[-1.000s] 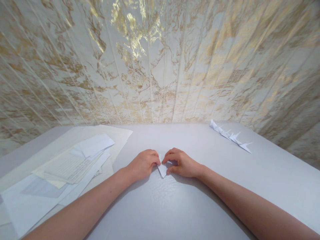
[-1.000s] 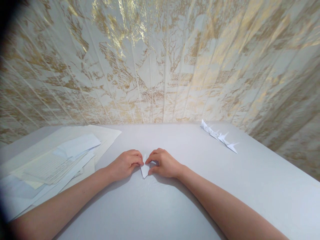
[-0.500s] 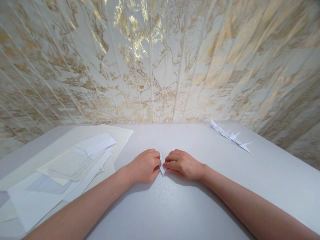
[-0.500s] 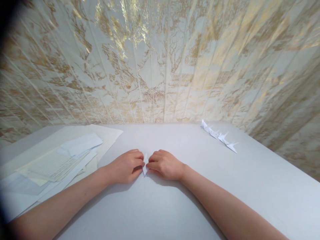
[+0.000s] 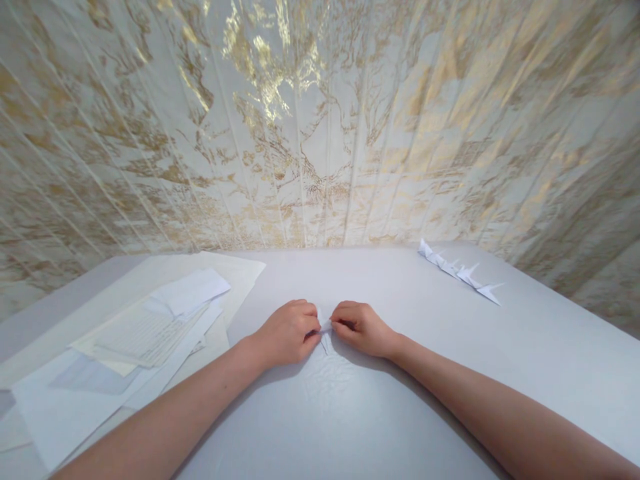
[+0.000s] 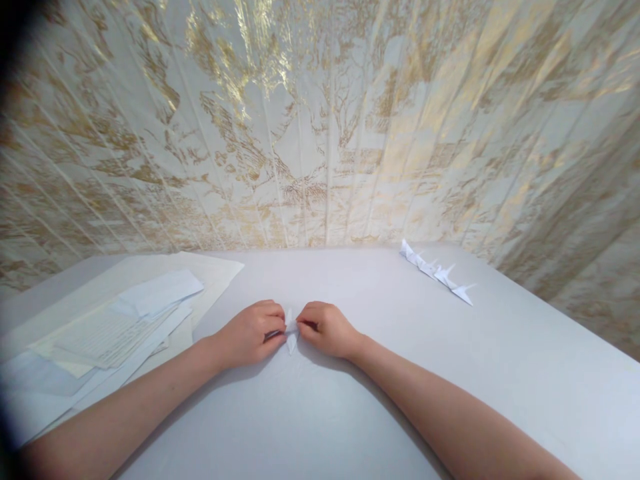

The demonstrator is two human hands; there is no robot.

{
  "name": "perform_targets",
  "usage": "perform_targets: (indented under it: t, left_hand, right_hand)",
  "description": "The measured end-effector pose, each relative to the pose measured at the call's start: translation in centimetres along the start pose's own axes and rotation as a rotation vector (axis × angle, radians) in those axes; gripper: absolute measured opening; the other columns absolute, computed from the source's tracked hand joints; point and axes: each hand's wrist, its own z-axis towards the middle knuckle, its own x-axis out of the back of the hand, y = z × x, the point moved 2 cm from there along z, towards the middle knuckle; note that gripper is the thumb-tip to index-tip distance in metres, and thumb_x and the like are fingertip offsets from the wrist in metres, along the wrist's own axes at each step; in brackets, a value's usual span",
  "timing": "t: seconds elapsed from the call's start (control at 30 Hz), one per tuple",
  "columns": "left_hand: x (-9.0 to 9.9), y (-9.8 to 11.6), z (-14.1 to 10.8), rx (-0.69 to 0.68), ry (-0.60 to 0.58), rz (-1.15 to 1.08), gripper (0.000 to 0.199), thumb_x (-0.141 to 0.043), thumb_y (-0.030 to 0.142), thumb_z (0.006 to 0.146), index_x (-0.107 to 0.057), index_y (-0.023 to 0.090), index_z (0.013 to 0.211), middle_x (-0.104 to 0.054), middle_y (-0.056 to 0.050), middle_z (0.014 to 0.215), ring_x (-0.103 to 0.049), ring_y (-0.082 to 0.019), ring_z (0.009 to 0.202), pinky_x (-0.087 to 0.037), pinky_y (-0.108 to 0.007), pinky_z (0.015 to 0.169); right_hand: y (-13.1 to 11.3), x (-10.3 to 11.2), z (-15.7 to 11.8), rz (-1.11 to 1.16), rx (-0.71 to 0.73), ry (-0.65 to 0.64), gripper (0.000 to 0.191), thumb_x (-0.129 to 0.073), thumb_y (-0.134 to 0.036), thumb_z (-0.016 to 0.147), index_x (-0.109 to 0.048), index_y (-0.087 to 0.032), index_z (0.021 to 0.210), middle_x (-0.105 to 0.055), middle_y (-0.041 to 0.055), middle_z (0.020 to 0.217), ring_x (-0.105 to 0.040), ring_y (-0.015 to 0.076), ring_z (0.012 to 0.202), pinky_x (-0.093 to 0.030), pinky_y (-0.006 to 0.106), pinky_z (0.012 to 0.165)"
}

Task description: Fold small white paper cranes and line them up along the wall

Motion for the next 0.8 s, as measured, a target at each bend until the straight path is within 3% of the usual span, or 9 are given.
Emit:
perform_targets:
  t: [0.2, 0.37, 0.6, 0.8]
  left_hand:
    - [-0.6, -0.9, 0.5, 0.217, 0.063, -0.252, 0.014, -0.055, 0.012, 0.07, -0.061, 0.017, 0.058, -0.057, 0.0, 0.063, -0.053, -0.012, 0.064, -0.04, -0.022, 0.062]
    - [-0.7, -1.1, 0.9, 0.434, 0.039, -0.35, 0.01, -0.058, 0.015, 0.067, -0.062, 0.016, 0.059, -0.056, 0.002, 0.062, -0.051, -0.01, 0.059, -0.038, -0.02, 0.057]
    - [-1.1, -1.0, 1.3, 0.559, 0.012, -0.199, 0.017, -0.058, 0.024, 0.071, -0.063, 0.016, 0.058, -0.06, -0.001, 0.066, -0.052, -0.013, 0.062, -0.037, -0.022, 0.059]
    - [-1.3, -0.8, 1.4, 0.546, 0.025, -0.146, 0.018, -0.057, 0.023, 0.072, -0.062, 0.015, 0.057, -0.061, -0.004, 0.066, -0.054, -0.014, 0.064, -0.037, -0.023, 0.059]
  right_hand:
    - [0.2, 0.1, 0.2, 0.043, -0.045, -0.02, 0.006, -0.059, -0.016, 0.075, -0.062, -0.016, 0.07, -0.061, 0.0033, 0.07, -0.054, 0.0146, 0.072, -0.041, 0.025, 0.068]
    - [0.3, -0.4, 0.5, -0.055, -0.208, 0.0, 0.019, -0.059, -0.015, 0.075, -0.056, -0.016, 0.057, -0.055, -0.0001, 0.058, -0.05, 0.0128, 0.063, -0.037, 0.024, 0.063]
    - [-0.1, -0.7, 1.0, -0.2, -0.332, -0.068, 0.017, -0.056, -0.019, 0.077, -0.059, -0.016, 0.06, -0.06, 0.0015, 0.062, -0.051, 0.0143, 0.065, -0.033, 0.025, 0.063]
    - [-0.4, -0.8, 1.2, -0.305, -0.375, -0.108, 0.017, -0.054, -0.023, 0.079, -0.06, -0.016, 0.065, -0.064, 0.0047, 0.068, -0.054, 0.0167, 0.07, -0.03, 0.027, 0.064]
